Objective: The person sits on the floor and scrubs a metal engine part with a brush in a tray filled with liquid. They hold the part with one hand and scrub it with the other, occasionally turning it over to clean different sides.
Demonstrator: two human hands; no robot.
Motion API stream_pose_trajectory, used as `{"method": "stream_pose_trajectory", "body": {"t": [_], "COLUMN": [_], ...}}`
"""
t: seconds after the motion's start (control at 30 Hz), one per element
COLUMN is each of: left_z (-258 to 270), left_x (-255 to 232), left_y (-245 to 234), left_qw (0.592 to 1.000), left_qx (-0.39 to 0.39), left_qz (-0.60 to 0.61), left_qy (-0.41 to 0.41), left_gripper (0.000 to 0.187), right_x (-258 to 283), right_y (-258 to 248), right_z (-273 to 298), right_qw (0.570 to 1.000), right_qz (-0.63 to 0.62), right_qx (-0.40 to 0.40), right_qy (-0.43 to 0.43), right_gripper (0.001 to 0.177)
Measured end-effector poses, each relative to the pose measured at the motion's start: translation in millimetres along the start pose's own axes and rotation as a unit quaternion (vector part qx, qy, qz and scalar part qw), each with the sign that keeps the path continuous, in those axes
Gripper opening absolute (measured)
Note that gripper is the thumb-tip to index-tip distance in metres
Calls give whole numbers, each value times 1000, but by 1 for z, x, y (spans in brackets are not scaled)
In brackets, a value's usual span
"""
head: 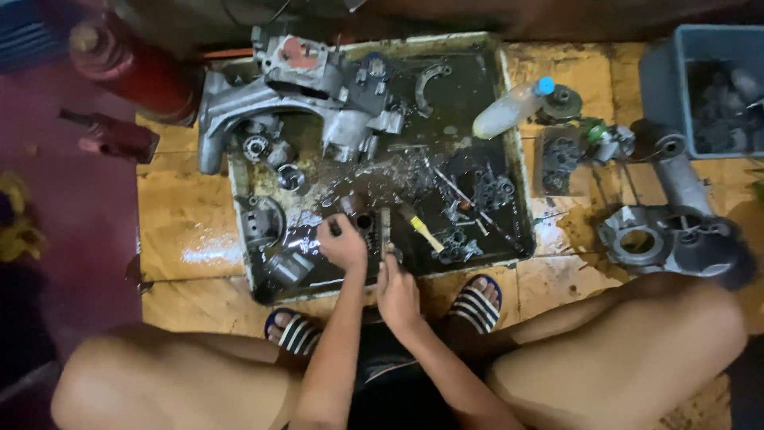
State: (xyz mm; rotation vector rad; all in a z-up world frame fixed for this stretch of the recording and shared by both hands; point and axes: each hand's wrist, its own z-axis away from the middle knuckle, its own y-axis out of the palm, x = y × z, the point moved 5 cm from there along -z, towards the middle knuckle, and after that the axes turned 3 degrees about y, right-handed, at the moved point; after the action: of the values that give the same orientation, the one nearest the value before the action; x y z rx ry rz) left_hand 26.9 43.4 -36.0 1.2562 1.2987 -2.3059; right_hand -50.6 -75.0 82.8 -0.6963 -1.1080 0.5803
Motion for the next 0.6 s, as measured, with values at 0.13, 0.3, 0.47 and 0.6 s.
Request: {"method": "stream_pose_trajectory", "body": {"t": [0.13, 0.3, 0.47, 0.6], "left_z": [-1, -4, -3, 7], "left_x": [4, 6, -7, -14], "left_y": [-3, 5, 10, -11], "left_qw": [1000, 998, 991, 989], "left_qx": [-5, 37, 46, -5], "left_qz": [-4, -17, -69, -94], "left_qy": [17, 47, 109, 115], "left_gripper": [12, 27, 29, 32], "right_x": [-12, -10, -18, 2], "right_y": [-8, -22, -19, -24], "right_z": [12, 12, 9, 5], "right_qw": [999, 998, 997, 993], "right_qz": [1, 26, -11, -75], "right_qx": [36, 60, 61, 82], "right_qy": [13, 14, 34, 32], "right_gripper": [31, 30, 29, 33]}}
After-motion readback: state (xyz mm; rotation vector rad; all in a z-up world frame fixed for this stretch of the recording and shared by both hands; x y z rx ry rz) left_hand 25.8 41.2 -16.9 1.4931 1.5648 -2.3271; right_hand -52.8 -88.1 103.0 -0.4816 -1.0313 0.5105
